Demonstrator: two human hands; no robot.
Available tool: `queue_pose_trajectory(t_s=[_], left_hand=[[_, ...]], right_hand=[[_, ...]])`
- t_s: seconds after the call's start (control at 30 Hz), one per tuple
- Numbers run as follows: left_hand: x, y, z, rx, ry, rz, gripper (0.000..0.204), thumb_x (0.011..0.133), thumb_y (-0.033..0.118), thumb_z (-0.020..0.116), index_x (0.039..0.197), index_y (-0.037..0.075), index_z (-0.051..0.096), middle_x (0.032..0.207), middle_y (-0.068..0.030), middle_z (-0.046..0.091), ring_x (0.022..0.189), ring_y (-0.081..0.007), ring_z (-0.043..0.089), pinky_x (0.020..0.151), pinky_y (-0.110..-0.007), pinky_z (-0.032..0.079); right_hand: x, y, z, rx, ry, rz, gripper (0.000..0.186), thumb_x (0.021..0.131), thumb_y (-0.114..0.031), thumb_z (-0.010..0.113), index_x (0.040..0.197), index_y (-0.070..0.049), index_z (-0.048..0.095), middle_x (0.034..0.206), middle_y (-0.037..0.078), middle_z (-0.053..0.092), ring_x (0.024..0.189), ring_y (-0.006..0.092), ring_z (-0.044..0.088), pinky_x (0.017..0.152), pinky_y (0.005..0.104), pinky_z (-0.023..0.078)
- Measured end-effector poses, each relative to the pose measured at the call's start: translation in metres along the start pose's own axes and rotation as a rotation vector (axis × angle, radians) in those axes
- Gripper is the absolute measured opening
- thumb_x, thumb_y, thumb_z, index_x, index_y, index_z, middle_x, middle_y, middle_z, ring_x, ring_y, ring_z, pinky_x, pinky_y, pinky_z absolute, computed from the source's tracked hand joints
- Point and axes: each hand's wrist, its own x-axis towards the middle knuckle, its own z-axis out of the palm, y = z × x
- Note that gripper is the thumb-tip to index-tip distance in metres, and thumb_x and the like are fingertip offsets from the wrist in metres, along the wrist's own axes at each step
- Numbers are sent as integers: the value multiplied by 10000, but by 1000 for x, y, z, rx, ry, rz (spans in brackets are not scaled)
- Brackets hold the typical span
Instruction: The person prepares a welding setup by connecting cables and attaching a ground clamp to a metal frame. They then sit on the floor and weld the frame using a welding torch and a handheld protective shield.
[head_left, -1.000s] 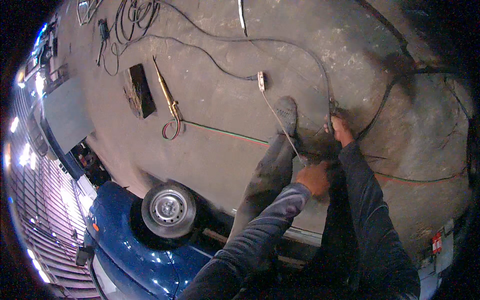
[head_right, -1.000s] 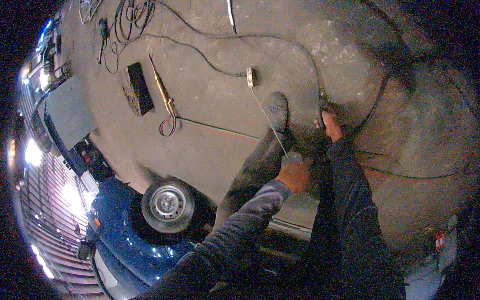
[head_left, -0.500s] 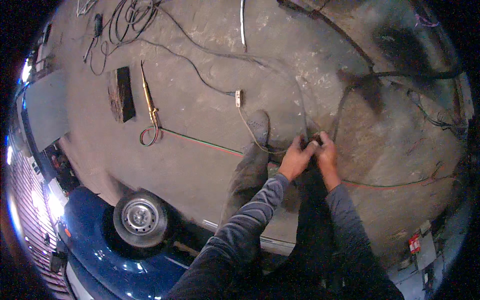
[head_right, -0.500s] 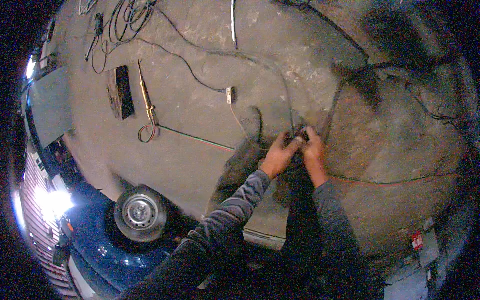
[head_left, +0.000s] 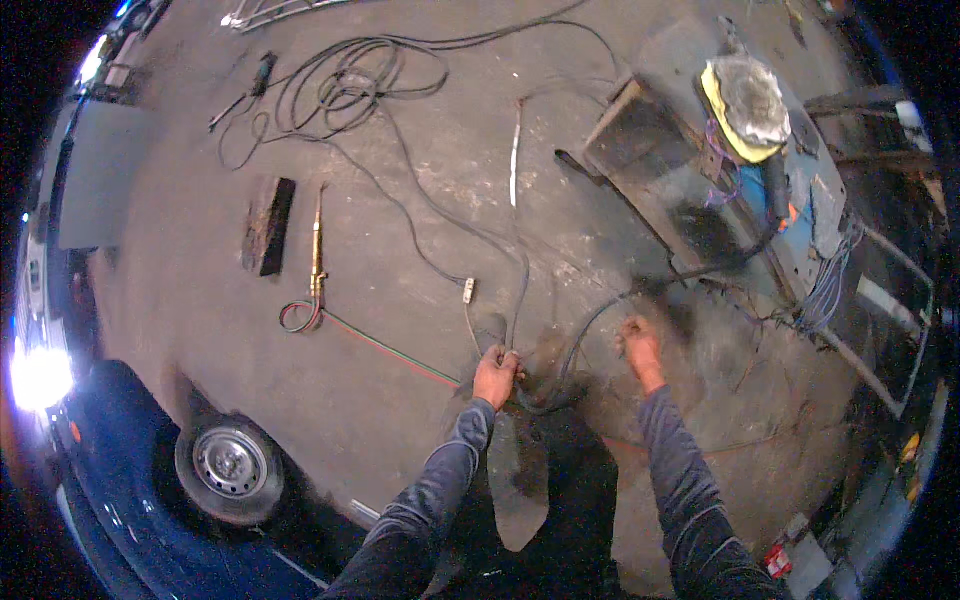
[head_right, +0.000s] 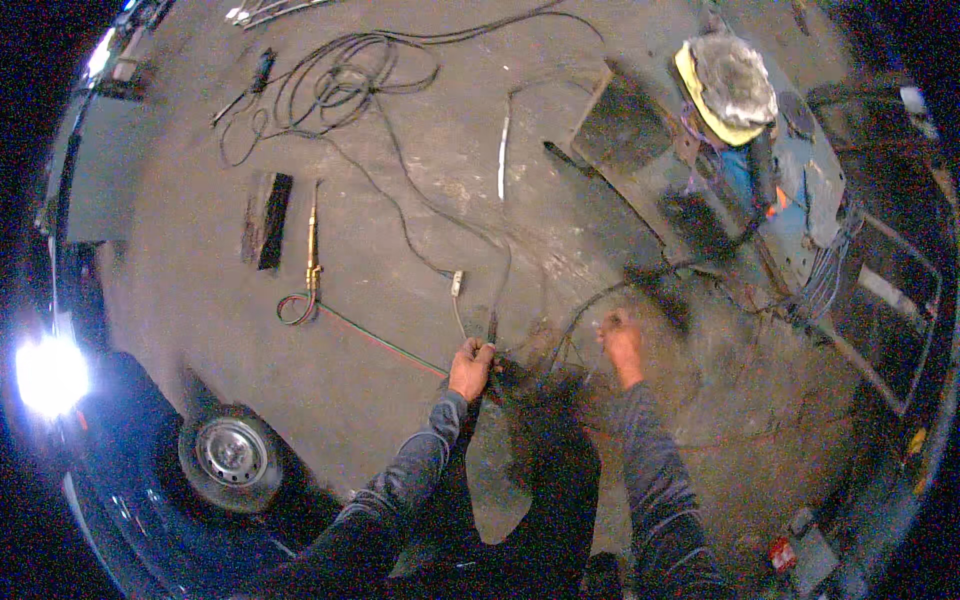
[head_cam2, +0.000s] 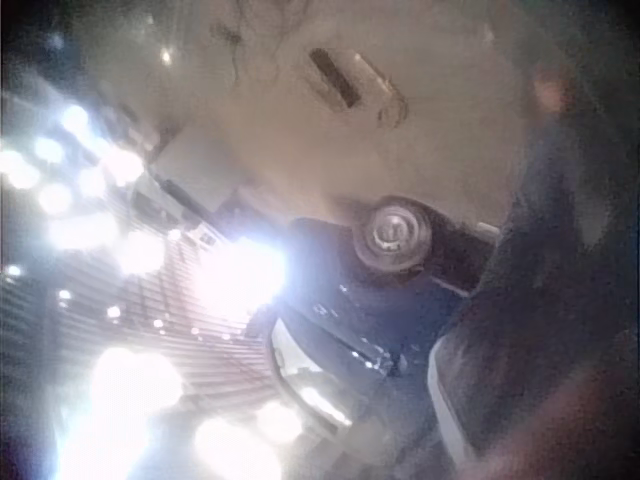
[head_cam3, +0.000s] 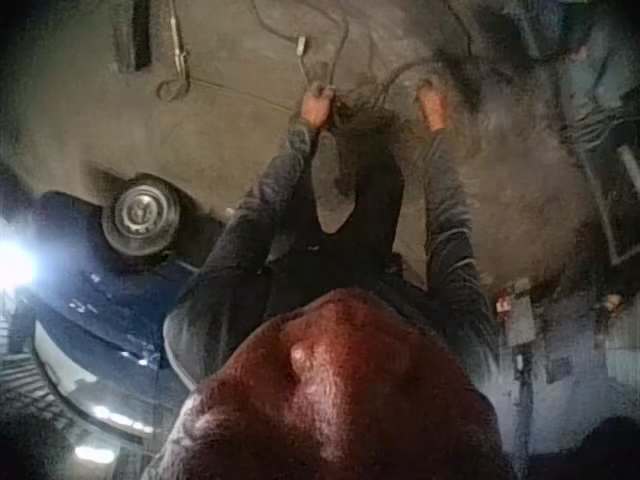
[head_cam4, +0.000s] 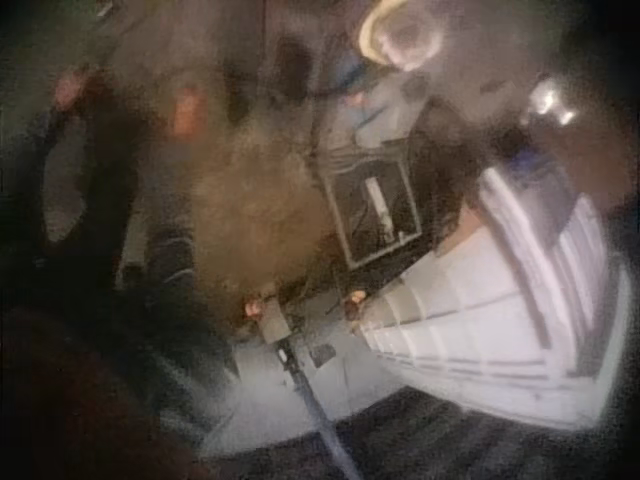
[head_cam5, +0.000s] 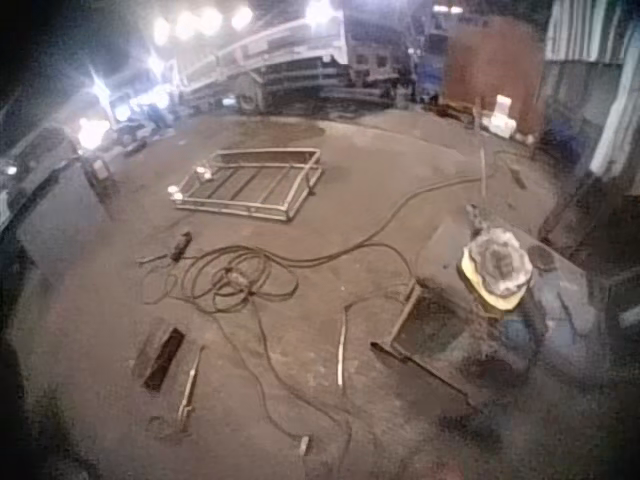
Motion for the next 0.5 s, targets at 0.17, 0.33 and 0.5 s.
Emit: queue_pose_trajectory(t_s=[0.17, 0.33, 0.5], left_hand=[[-19, -5, -8, 692, -50, 32, 320, 861, 269, 550, 1031, 3, 603, 888, -197, 669, 857, -364, 640, 792, -424, 491], [-72, 16, -29, 250, -300, 155, 376, 837, 258, 627, 1119, 12, 592, 947, -148, 674, 853, -256, 651, 767, -349, 517], [-130, 55, -138, -133, -209, 26, 349, 857, 184, 608, 1160, 13, 579, 972, -97, 673, 850, -182, 647, 732, -294, 512]], right_hand=[[-73, -108, -38, 217, -267, -8, 190, 870, -108, 569, 1037, -25, 534, 835, 75, 611, 702, 191, 605, 626, 320, 497], [-136, -199, -10, 394, -457, -58, 386, 876, -140, 610, 1215, -17, 472, 957, 134, 656, 758, 212, 651, 626, 336, 509], [-165, -261, 24, 536, -459, -52, 478, 871, -97, 595, 1302, -52, 392, 1011, 132, 640, 825, 249, 634, 710, 385, 506]])
